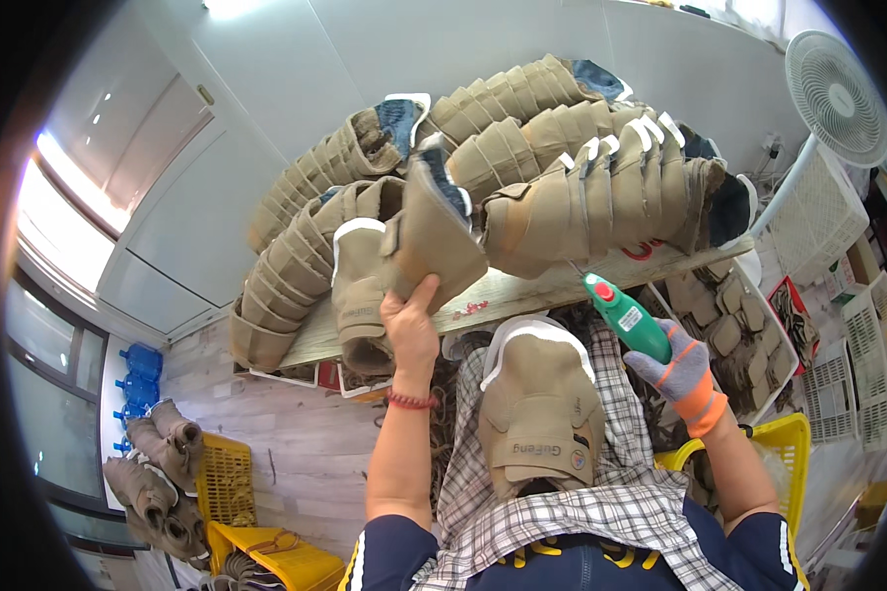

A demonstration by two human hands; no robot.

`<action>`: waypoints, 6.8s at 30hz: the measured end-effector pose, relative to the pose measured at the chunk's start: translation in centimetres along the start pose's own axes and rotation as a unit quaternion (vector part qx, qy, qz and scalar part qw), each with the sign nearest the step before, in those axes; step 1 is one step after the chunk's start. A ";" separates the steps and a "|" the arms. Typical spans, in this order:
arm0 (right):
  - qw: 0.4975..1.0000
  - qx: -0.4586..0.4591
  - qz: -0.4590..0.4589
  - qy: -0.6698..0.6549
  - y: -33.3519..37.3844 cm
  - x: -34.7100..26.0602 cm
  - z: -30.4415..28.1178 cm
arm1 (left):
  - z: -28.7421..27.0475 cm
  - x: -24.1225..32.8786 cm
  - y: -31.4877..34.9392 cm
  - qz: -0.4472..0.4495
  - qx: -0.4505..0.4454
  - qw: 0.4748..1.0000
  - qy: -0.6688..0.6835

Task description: The person trims the interior lining of beige slippers using a green rotary tool and red-handled scissors. They handle each slipper one at a time, rotating it to access different areas, then place the finished items back on the table.

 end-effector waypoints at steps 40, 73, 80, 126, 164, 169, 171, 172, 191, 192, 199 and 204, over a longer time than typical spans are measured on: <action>0.990 0.086 -0.111 -0.026 -3.0 -4.3 -0.7 | 4.8 9.6 3.8 -0.066 0.030 0.993 0.092; 0.898 0.125 -0.410 0.101 -2.2 -9.1 1.7 | 0.4 10.2 2.4 -0.150 0.079 0.913 0.372; 0.953 -0.004 -0.304 -0.003 -2.6 -10.7 1.9 | 3.1 11.5 3.6 -0.042 -0.025 0.970 0.238; 0.998 0.055 0.012 -0.030 1.1 2.7 0.3 | 2.7 -6.7 -10.5 -0.252 -0.069 0.965 -0.020; 0.985 -0.007 -0.058 -0.160 -0.8 -7.1 0.6 | 5.1 4.2 6.6 0.164 -0.241 0.865 -0.409; 0.986 -0.047 0.016 -0.161 -1.9 -6.2 -0.2 | 4.4 3.6 7.1 0.160 -0.230 0.869 -0.407; 0.987 -0.029 0.000 -0.158 -1.7 -5.3 -0.4 | 4.7 4.8 7.5 -0.013 -0.080 0.933 -0.350; 0.993 0.003 -0.029 -0.115 -1.5 -4.7 -0.5 | 4.5 4.9 6.8 -0.042 -0.053 0.988 -0.142; 0.876 0.167 -0.393 0.223 -0.8 -1.9 -0.8 | -2.5 5.9 1.0 -0.315 0.135 0.837 0.426; 0.878 0.160 -0.396 0.217 -0.9 -2.2 -0.7 | -2.4 5.8 1.1 -0.318 0.136 0.837 0.424; 0.881 0.161 -0.408 0.177 -0.8 -3.7 0.0 | -0.6 5.2 2.0 -0.335 0.151 0.830 0.420; 0.899 0.137 -0.385 0.156 -0.6 -5.0 0.3 | 0.9 5.5 2.6 -0.284 0.146 0.854 0.410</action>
Point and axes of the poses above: each hand's wrist, its own y-axis away from the middle knuckle, its own z-axis out of the palm, x = y × z, the point moved 4 cm from there along -y, towards the middle knuckle, and after that the axes turned 13 degrees about y, right-handed, at the moved point
